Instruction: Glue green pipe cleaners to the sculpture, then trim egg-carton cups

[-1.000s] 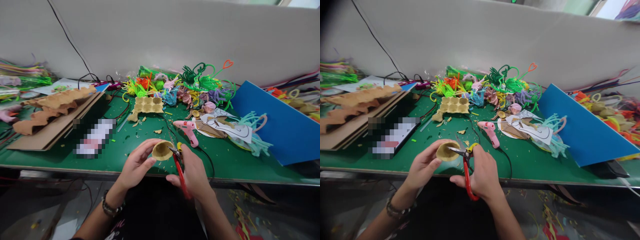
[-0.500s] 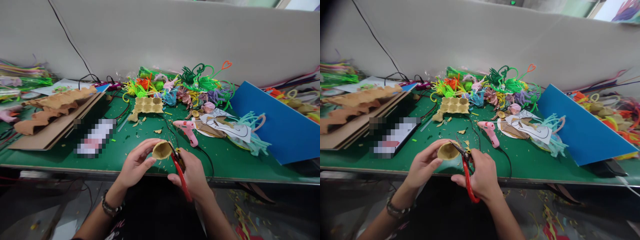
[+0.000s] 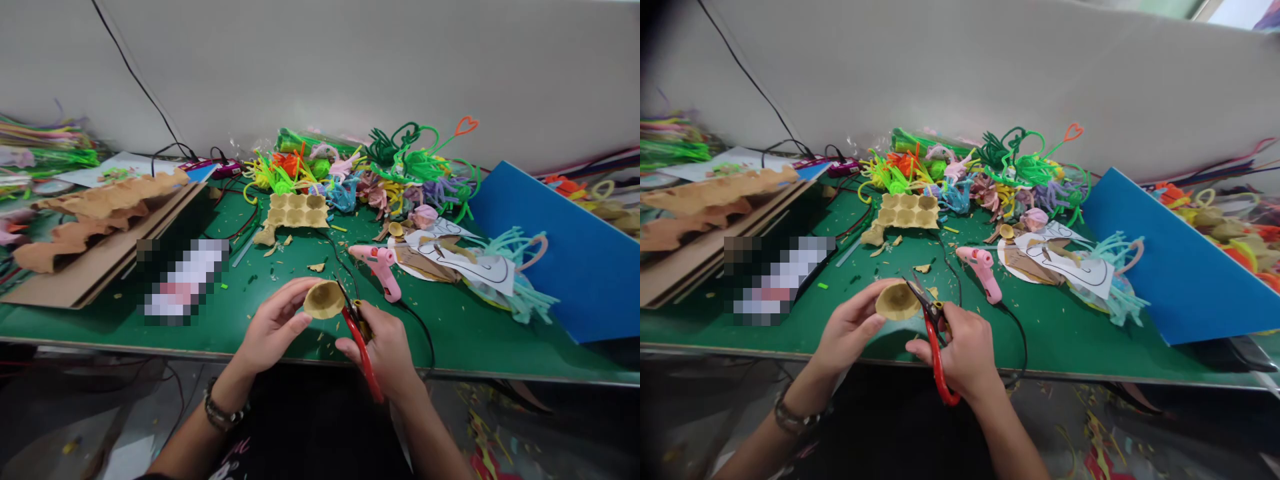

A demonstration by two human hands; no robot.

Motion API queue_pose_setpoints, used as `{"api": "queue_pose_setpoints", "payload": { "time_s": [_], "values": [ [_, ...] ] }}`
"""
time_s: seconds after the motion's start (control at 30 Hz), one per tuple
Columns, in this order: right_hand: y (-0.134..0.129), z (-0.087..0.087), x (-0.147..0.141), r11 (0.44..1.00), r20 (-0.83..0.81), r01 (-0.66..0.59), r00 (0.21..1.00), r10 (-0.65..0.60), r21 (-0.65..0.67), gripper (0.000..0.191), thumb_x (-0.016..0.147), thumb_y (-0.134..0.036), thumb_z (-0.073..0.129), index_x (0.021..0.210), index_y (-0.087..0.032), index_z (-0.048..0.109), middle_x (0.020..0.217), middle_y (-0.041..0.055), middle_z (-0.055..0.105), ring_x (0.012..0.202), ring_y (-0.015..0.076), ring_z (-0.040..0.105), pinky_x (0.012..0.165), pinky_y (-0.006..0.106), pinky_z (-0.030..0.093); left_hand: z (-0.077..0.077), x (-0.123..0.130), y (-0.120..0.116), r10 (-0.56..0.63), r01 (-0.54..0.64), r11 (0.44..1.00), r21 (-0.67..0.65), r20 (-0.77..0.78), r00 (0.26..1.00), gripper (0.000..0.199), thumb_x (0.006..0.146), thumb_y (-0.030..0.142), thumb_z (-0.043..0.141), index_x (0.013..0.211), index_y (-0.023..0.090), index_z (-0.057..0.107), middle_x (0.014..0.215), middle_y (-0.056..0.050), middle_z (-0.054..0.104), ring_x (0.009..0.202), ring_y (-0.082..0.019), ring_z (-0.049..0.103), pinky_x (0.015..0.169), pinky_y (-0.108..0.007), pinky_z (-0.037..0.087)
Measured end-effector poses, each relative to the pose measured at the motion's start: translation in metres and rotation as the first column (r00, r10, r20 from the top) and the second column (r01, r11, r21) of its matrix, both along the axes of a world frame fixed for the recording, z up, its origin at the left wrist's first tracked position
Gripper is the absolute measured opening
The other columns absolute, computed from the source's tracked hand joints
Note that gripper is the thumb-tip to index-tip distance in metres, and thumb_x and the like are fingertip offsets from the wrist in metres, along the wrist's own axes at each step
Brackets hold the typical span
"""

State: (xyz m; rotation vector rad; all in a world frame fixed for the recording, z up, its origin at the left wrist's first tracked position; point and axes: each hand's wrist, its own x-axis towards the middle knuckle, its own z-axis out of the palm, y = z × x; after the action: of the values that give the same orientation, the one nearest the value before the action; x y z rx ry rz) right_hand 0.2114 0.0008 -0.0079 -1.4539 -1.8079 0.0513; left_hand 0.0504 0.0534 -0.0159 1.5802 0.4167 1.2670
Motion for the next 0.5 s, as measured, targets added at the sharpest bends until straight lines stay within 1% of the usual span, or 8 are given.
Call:
{"api": "queue_pose_setpoints", "payload": {
  "time_s": [0.17,0.23,0.3,0.37,0.43,0.5],
  "values": [
    [0.005,-0.002,0.003,0.998,-0.055,-0.031,0.998,0.028,-0.062,0.058,0.073,-0.074,0.028,0.054,-0.019,0.034,0.045,-0.0054,0.033,0.04,0.0061,0.028,0.04,0.019,0.023,-0.002,0.001,0.005,-0.012,0.011,0.999,-0.041,-0.022,1.0,0.03,0.081,0.026,0.054,0.11,0.021,0.058,0.11,-0.009,0.062,0.1,-0.019,0.06,0.085,-0.028,0.05],
    [0.007,-0.003,0.004,0.995,-0.034,-0.045,0.999,0.042,-0.091,0.06,0.073,-0.075,0.022,0.058,-0.019,0.039,0.047,-0.0035,0.039,0.042,0.008,0.033,0.042,0.02,0.026,-0.002,0.003,0.007,-0.029,0.027,0.998,-0.049,-0.029,0.999,0.03,0.081,0.025,0.055,0.11,0.021,0.058,0.11,-0.008,0.061,0.099,-0.019,0.059,0.085,-0.028,0.05],
    [0.01,-0.003,0.005,0.993,0.005,-0.053,0.999,0.054,-0.108,0.064,0.073,-0.075,0.015,0.067,-0.018,0.045,0.053,-0.0003,0.046,0.045,0.011,0.04,0.045,0.023,0.031,-0.002,0.005,0.009,-0.054,0.052,0.997,-0.054,-0.031,0.998,0.03,0.08,0.023,0.055,0.11,0.023,0.058,0.111,-0.007,0.06,0.099,-0.018,0.059,0.085,-0.028,0.049],
    [0.012,-0.003,0.006,0.991,0.037,-0.056,0.997,0.061,-0.119,0.068,0.074,-0.075,0.012,0.075,-0.017,0.047,0.058,0.0022,0.051,0.048,0.0135,0.045,0.047,0.025,0.034,-0.002,0.007,0.011,-0.069,0.067,0.997,-0.046,-0.037,0.997,0.032,0.08,0.021,0.055,0.111,0.024,0.057,0.11,-0.007,0.06,0.1,-0.018,0.058,0.085,-0.027,0.049],
    [0.013,-0.003,0.007,0.991,0.056,-0.056,0.996,0.063,-0.12,0.068,0.074,-0.075,0.012,0.075,-0.017,0.047,0.059,0.0029,0.052,0.049,0.0142,0.046,0.047,0.026,0.034,-0.002,0.009,0.012,-0.075,0.073,0.997,-0.035,-0.046,0.996,0.032,0.08,0.02,0.054,0.112,0.024,0.056,0.11,-0.006,0.059,0.101,-0.017,0.057,0.087,-0.027,0.048],
    [0.013,-0.003,0.008,0.994,0.069,-0.045,0.996,0.052,-0.102,0.067,0.074,-0.074,0.011,0.071,-0.017,0.046,0.057,0.0022,0.051,0.047,0.0135,0.045,0.045,0.025,0.033,-0.001,0.01,0.012,-0.081,0.08,0.996,-0.028,-0.046,0.996,0.032,0.081,0.02,0.054,0.112,0.026,0.056,0.11,-0.005,0.059,0.102,-0.016,0.056,0.087,-0.026,0.047]
  ]
}}
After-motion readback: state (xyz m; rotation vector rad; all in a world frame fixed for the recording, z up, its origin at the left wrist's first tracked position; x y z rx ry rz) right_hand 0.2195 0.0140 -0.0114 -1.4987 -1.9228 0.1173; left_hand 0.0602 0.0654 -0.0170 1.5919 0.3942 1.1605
